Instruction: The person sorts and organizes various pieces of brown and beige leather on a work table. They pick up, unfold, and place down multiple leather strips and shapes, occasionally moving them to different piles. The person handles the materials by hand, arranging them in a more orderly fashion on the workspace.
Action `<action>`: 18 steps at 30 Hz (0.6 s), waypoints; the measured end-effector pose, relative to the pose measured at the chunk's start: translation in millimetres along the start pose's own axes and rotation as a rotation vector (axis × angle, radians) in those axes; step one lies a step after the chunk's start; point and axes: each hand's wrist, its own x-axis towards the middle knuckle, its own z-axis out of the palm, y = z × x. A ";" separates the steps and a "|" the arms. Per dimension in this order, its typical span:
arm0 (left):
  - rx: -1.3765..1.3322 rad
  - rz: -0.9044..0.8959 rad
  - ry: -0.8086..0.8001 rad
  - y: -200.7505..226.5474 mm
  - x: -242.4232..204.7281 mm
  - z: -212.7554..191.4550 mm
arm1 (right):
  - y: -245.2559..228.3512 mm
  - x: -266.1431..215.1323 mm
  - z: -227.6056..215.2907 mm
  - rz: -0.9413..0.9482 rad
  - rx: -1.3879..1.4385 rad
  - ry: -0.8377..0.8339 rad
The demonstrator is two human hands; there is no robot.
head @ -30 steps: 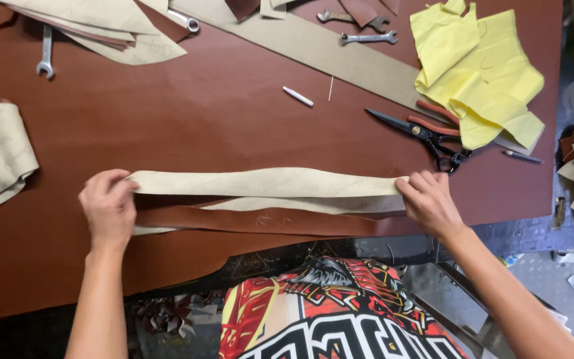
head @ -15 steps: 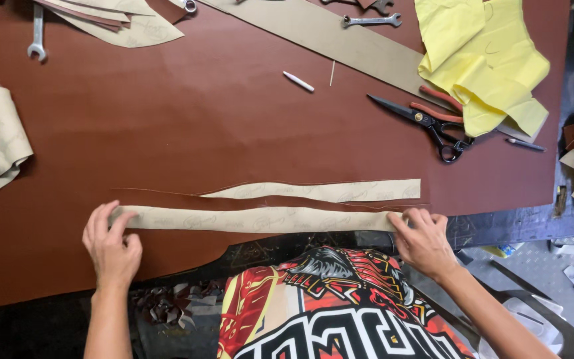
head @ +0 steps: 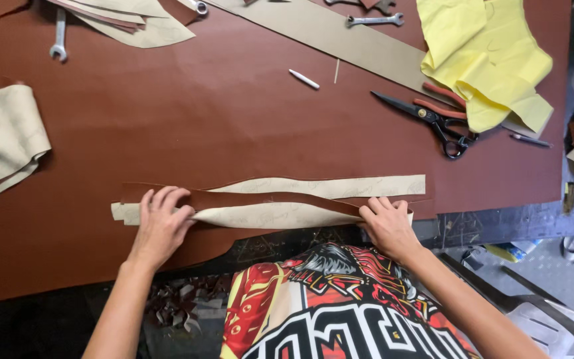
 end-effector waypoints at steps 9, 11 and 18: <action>0.027 -0.059 -0.025 -4.2 17.9 -12.1 | 15.8 8.3 -13.2 0.054 0.197 0.031; 0.104 -0.071 -0.102 -5.7 20.3 -14.7 | 23.7 6.0 -18.3 0.063 0.150 -0.103; 0.134 0.027 0.011 -5.8 10.7 -22.3 | 65.6 -19.9 -8.2 0.049 0.264 -0.322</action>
